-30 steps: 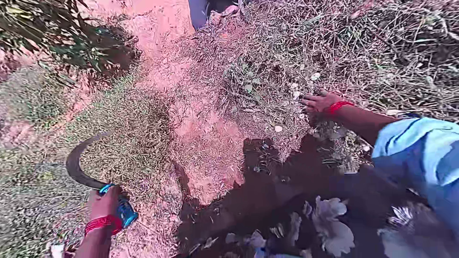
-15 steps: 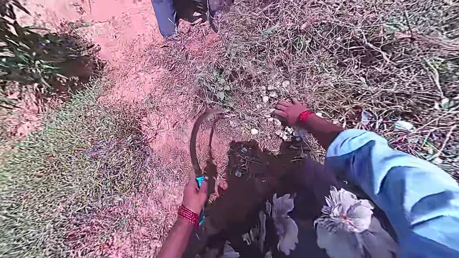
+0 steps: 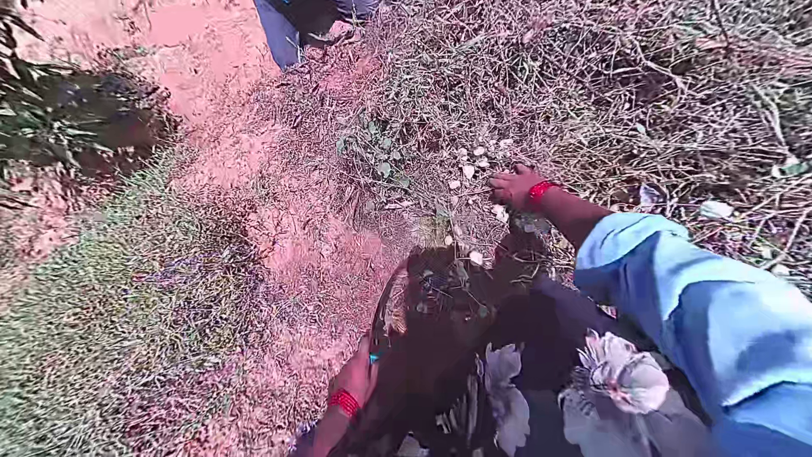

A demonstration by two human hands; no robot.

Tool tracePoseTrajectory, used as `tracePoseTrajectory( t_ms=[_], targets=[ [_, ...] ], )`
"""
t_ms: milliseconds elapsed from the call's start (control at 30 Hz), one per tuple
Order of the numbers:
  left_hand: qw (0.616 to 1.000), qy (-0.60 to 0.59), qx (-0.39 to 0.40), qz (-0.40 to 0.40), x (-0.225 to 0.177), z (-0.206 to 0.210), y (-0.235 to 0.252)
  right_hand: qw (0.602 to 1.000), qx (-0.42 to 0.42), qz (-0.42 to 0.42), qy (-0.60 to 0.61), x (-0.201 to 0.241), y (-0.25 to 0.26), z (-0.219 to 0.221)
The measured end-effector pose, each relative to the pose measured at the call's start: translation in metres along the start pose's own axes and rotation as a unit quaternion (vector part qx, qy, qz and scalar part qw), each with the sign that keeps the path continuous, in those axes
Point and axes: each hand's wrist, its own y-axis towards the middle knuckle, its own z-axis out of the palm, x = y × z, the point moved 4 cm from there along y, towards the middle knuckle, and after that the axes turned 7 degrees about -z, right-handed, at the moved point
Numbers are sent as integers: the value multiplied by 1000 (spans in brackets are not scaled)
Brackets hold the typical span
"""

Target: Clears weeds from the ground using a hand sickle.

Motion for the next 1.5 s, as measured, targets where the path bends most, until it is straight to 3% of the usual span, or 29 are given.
tracePoseTrajectory(
  t_ms=[100,233,333,400,500,567,633,667,733,800,833,900,967,1100,1300,1367,1433,1500],
  targets=[
    [992,-46,-92,67,13,0,-7,1000,-19,-14,-16,1,-5,-6],
    [953,-130,-241,128,-59,-38,-19,999,-31,-28,-14,6,-7,-5],
    [974,-130,-159,94,-125,-68,5,998,-26,-32,-41,6,-8,-3],
    [985,-124,-77,91,-140,-55,34,998,-21,-24,-51,8,-12,0],
    [995,-77,-31,57,-104,-13,31,997,-36,-35,-54,7,-14,2],
    [997,-50,-50,28,-57,16,22,998,-32,-31,-49,7,-13,3],
    [999,-17,2,-34,-13,27,7,997,-42,-44,-37,22,-9,-2],
    [999,-9,9,-42,4,28,8,994,-75,-69,-38,34,-5,-11],
    [998,-29,-59,10,19,25,13,965,-193,-166,-59,67,5,-27],
    [975,-103,-175,96,9,20,11,955,-175,-231,-67,101,28,-33],
    [962,-139,-208,112,-2,15,6,959,-124,-242,-83,112,43,-30],
    [936,-208,-254,129,-27,5,2,972,-27,-195,-128,100,70,-24],
    [918,-265,-269,125,-48,-4,-1,990,7,-94,-107,54,74,-26],
    [910,-310,-247,118,-51,-2,2,995,-56,-53,-57,-4,39,-15],
    [938,-260,-211,93,-42,14,9,994,-21,-42,-96,2,39,-20],
    [944,-244,-200,101,-45,13,9,991,-54,-85,-88,16,32,-25],
    [926,-238,-251,149,-47,17,10,978,-103,-165,-80,38,11,-24],
    [902,-249,-303,178,-51,22,15,942,-226,-232,-90,54,-19,-21]
  ],
)
